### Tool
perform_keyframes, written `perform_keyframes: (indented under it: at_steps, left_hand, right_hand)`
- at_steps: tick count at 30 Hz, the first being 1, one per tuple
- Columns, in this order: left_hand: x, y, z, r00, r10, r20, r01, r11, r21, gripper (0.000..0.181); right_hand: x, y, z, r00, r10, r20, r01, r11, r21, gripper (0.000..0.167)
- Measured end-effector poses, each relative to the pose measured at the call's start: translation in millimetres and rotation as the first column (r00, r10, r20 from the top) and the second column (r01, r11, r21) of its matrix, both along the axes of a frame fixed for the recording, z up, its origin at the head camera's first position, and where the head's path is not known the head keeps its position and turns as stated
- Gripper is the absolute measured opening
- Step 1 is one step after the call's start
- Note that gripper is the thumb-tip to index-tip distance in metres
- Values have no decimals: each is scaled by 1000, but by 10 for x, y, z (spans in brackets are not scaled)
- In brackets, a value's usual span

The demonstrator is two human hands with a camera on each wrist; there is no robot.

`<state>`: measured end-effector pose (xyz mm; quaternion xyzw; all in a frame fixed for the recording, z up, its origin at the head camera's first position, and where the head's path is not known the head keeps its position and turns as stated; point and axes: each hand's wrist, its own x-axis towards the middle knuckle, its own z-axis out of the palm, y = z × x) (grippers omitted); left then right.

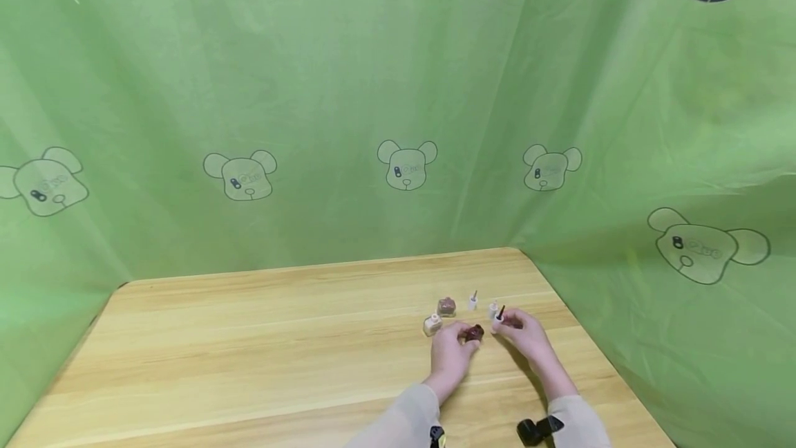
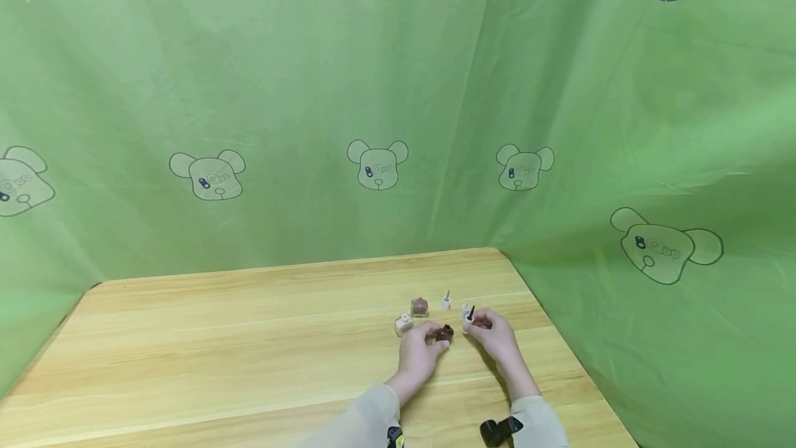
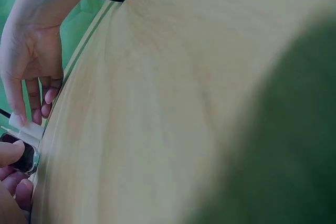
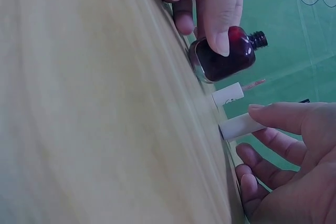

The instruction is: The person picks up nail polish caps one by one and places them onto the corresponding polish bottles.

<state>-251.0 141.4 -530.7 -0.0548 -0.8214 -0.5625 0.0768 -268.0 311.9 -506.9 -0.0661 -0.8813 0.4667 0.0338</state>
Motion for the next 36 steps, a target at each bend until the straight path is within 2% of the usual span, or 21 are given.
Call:
perform_keyframes:
  at_steps: [6,11,17,24,36]
  left_hand:
    - [25,-75,-32,999,-18,-36,20,997,69,23]
    - [59,-159,-35,999,-43,11,41,989,140,24]
    - [128,-281,-28,998,-63,20,59,988,143,25]
    - [207,-403,-11,992,-115,48,106,981,160,27]
    - [290,-663,25,973,-213,93,195,966,168,27]
  right_hand:
    - [26,13,-2,1000,5,6,-5,1000,-6,34]
    - [65,10,10,1000,7,5,-6,1000,-13,31]
    - [137,-9,25,1000,22,-2,-22,999,-31,29]
    - [201,-61,38,999,36,18,-35,999,-41,31]
    - [257,-253,69,993,114,18,-112,991,-79,32]
